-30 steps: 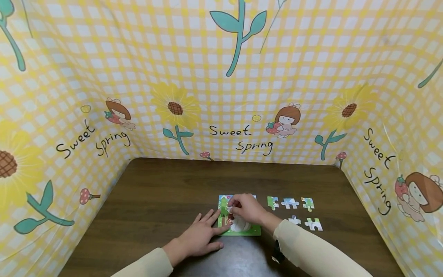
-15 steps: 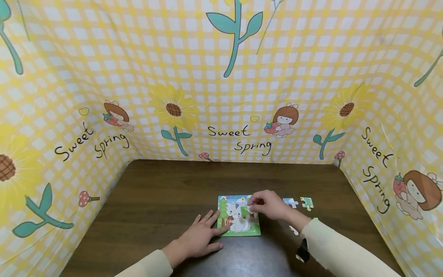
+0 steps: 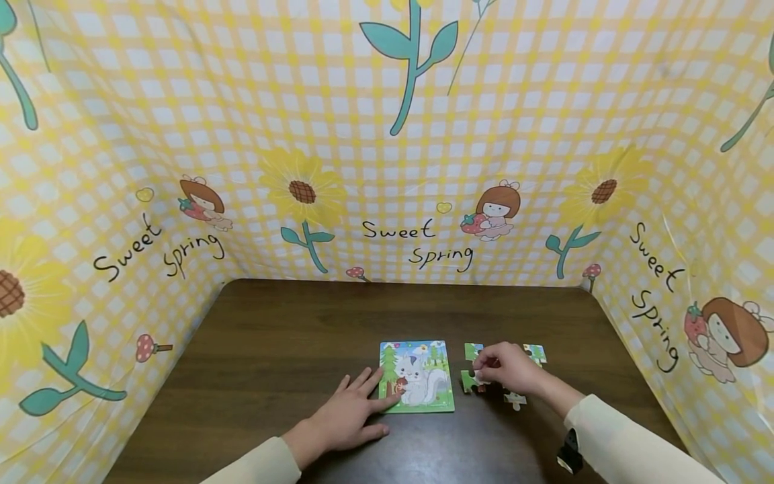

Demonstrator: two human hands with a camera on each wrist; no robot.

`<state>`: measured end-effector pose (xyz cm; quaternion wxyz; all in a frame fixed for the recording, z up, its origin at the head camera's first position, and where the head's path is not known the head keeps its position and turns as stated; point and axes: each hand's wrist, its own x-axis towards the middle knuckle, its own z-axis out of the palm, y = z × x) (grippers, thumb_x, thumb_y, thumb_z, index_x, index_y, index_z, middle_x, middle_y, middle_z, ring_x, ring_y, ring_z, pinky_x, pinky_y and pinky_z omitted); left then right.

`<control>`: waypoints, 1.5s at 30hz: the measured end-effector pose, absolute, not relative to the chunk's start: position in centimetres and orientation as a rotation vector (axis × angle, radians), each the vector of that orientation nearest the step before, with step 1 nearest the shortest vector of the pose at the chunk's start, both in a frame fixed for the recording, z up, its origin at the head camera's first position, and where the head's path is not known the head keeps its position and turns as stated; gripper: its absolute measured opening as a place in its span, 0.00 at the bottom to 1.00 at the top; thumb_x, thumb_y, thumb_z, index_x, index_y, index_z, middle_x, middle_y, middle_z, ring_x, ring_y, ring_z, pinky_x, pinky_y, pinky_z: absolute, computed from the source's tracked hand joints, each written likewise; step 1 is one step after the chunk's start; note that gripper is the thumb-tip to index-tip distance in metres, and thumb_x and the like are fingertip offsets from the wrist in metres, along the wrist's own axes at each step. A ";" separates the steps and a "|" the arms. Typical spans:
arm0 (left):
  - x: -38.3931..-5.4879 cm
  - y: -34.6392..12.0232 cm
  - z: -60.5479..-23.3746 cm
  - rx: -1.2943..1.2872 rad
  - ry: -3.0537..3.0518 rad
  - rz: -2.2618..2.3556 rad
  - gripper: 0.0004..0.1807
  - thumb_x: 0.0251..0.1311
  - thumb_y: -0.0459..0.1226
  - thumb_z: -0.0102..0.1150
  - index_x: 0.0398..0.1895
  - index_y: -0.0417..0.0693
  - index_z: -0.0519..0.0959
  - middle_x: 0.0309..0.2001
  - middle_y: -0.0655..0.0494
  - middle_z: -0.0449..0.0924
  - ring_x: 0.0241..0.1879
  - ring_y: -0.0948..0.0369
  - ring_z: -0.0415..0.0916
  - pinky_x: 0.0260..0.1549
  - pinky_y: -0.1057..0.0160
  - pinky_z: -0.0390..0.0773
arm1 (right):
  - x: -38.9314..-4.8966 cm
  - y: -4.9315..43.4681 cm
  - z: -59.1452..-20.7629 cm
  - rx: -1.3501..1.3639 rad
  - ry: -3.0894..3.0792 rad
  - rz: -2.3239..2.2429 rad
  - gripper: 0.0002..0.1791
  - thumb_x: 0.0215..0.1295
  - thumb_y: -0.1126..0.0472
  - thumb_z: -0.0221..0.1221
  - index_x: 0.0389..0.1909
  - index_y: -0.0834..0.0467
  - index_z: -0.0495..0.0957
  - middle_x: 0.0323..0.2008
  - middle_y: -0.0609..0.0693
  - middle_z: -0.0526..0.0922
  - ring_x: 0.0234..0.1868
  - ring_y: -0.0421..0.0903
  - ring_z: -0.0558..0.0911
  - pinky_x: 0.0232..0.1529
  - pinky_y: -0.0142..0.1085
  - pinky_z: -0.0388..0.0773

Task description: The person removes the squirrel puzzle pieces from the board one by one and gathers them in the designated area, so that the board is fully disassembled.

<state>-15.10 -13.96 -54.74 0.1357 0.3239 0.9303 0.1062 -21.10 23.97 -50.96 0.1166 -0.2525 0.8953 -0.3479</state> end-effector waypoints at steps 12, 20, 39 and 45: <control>-15.0 -14.0 -54.8 0.941 2.700 0.327 0.33 0.71 0.63 0.51 0.78 0.83 0.58 0.83 0.44 0.46 0.80 0.38 0.49 0.67 0.26 0.57 | -20.7 24.2 -52.2 -0.784 2.753 -0.821 0.05 0.62 0.65 0.69 0.30 0.52 0.85 0.27 0.38 0.84 0.29 0.32 0.76 0.34 0.34 0.76; -15.1 -14.0 -54.8 0.938 2.696 0.342 0.33 0.71 0.64 0.50 0.78 0.82 0.58 0.83 0.45 0.45 0.80 0.39 0.48 0.68 0.26 0.57 | -20.9 24.0 -52.7 -0.812 2.803 -0.725 0.08 0.60 0.67 0.69 0.27 0.51 0.85 0.25 0.37 0.81 0.28 0.33 0.73 0.32 0.34 0.73; -15.3 -14.0 -53.8 0.945 2.685 0.368 0.34 0.69 0.64 0.55 0.77 0.77 0.64 0.82 0.45 0.50 0.79 0.39 0.50 0.70 0.27 0.52 | -20.4 23.9 -51.8 -0.791 2.698 -0.939 0.04 0.67 0.60 0.68 0.40 0.54 0.87 0.34 0.38 0.86 0.33 0.32 0.81 0.37 0.33 0.80; -15.3 -12.6 -53.5 1.065 2.713 0.331 0.33 0.71 0.62 0.54 0.77 0.70 0.67 0.81 0.50 0.56 0.79 0.45 0.55 0.71 0.32 0.57 | -20.3 22.3 -50.8 -0.795 2.560 -1.153 0.15 0.68 0.54 0.68 0.50 0.58 0.85 0.43 0.49 0.87 0.41 0.41 0.85 0.43 0.35 0.82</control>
